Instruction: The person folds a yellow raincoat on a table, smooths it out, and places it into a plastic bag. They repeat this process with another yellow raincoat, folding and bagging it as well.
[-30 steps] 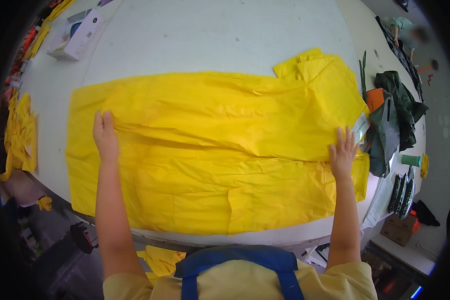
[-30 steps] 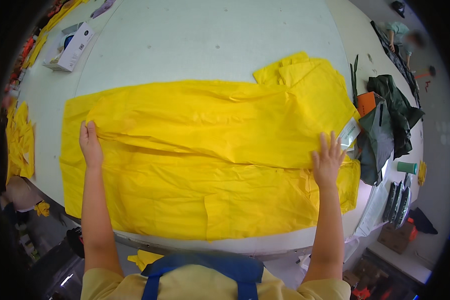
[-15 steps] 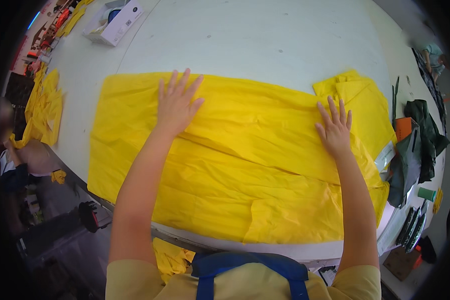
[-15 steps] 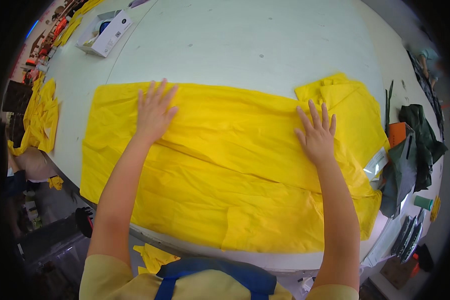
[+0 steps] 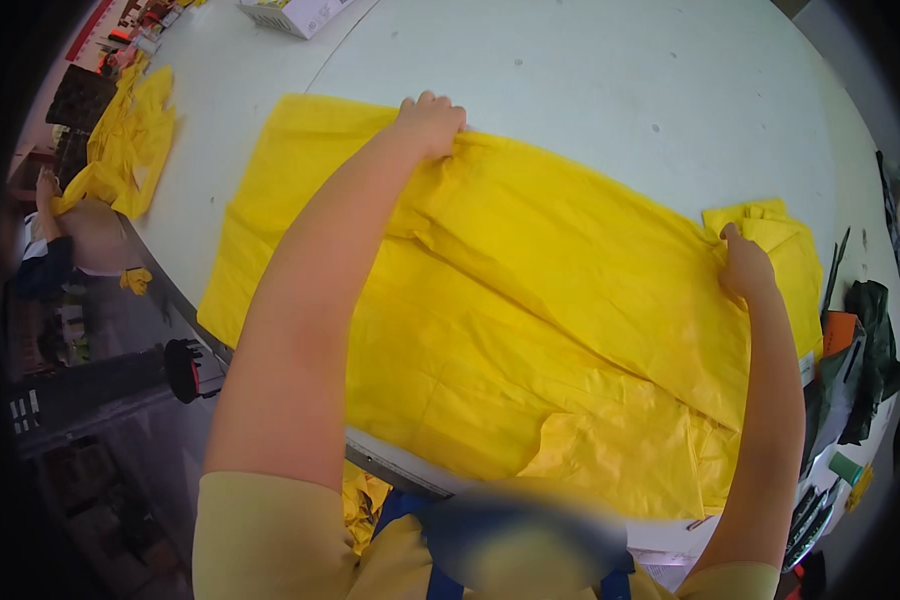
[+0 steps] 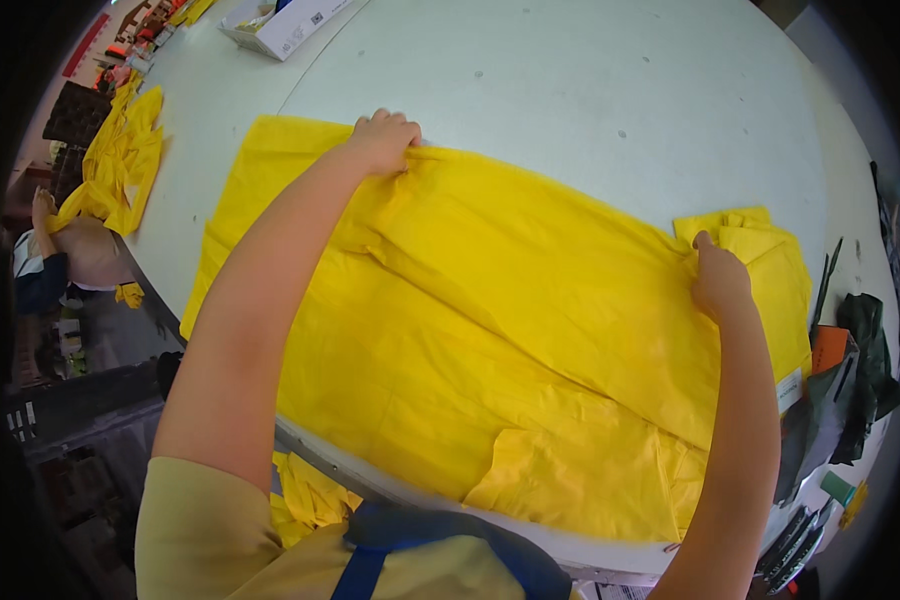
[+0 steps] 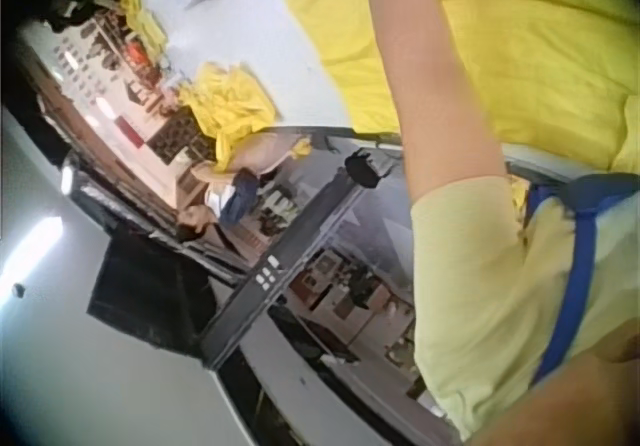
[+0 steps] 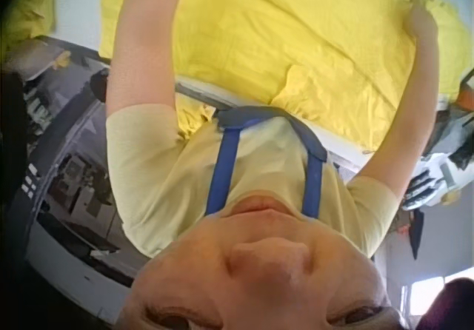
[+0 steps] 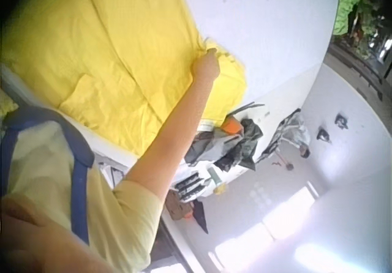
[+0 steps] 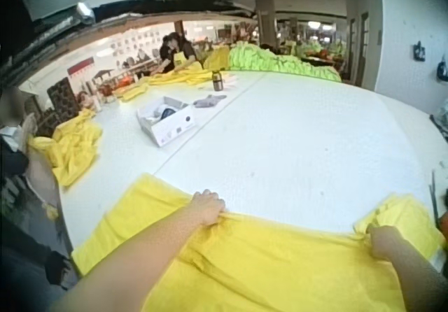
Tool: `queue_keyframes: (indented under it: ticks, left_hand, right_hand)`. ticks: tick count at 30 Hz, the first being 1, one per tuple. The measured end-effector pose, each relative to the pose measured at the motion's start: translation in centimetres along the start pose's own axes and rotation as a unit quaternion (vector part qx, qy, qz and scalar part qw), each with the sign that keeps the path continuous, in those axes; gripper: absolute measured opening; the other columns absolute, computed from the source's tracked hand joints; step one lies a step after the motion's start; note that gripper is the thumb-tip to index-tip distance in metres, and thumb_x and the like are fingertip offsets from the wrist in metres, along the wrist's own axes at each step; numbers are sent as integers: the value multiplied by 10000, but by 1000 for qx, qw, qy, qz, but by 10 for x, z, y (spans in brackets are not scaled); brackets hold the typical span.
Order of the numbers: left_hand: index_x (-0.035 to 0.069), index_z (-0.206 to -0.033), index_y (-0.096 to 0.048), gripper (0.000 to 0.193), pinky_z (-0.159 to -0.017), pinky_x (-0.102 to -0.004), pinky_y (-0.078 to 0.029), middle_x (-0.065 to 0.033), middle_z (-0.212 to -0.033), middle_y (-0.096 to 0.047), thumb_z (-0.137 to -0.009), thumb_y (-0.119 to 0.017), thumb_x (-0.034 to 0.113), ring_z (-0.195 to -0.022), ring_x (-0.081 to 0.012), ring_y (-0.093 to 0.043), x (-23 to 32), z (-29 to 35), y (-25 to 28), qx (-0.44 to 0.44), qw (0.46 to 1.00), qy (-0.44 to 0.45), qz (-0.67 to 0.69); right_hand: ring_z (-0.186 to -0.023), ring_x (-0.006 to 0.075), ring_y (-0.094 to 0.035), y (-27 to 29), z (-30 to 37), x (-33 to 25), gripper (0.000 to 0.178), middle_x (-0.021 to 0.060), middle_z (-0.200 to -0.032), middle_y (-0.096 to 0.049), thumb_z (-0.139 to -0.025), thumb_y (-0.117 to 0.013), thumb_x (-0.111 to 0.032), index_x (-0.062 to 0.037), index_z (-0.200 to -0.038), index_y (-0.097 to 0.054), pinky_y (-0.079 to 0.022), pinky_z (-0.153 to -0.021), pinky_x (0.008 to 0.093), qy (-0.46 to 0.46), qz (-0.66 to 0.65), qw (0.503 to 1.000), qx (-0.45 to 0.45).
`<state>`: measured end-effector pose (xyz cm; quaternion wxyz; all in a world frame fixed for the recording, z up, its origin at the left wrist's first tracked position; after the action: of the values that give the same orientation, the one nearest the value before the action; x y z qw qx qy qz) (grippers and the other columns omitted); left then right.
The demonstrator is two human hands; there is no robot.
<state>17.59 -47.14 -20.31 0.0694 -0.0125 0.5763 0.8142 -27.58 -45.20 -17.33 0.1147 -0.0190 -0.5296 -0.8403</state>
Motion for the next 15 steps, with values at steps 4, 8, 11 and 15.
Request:
queue_keyframes:
  ticks: [4,8,11,15]
  left_hand:
    - [161,-1046,-570,294,-840,-375,-466,-48,-1070,-586,-767,-661,170,-1032,-268,-548,-4,6,3,-33,999,-29,-19]
    - [137,-960,-553,205,-708,-389,-482,-57,-906,-598,-770,-616,95,-870,-292,-576,-22,90,40,173,977,-102,74]
    - [111,-847,-554,142,-568,-429,-435,-75,-751,-523,-722,-559,44,-728,-303,-548,-13,227,86,408,896,-167,50]
    - [116,-696,-521,149,-480,-356,-341,-35,-651,-428,-590,-614,69,-554,-233,-455,-8,389,39,450,866,-209,63]
  right_hand:
    - [-832,381,-584,35,23,11,307,216,-929,-605,-724,-566,19,-17,-1026,-525,-467,-738,420,11,-138,987,79]
    - [-745,383,-515,67,126,-7,207,200,-797,-501,-685,-554,48,14,-872,-472,-427,-663,400,175,-175,939,237]
    - [-712,370,-459,53,233,-3,246,169,-751,-427,-616,-497,111,5,-823,-419,-405,-655,390,108,-209,951,201]
    - [-715,349,-481,-11,365,-35,317,139,-763,-479,-511,-500,99,-55,-784,-456,-381,-621,437,194,-152,926,286]
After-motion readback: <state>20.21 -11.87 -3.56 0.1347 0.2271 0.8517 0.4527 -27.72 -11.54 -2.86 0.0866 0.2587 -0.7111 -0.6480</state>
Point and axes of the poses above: each hand's wrist, its own z-axis away from the middle knuckle, its own y-axis out of the back of the hand, x = y × z, the point moved 10 cm from there along -z, towards the middle knuckle
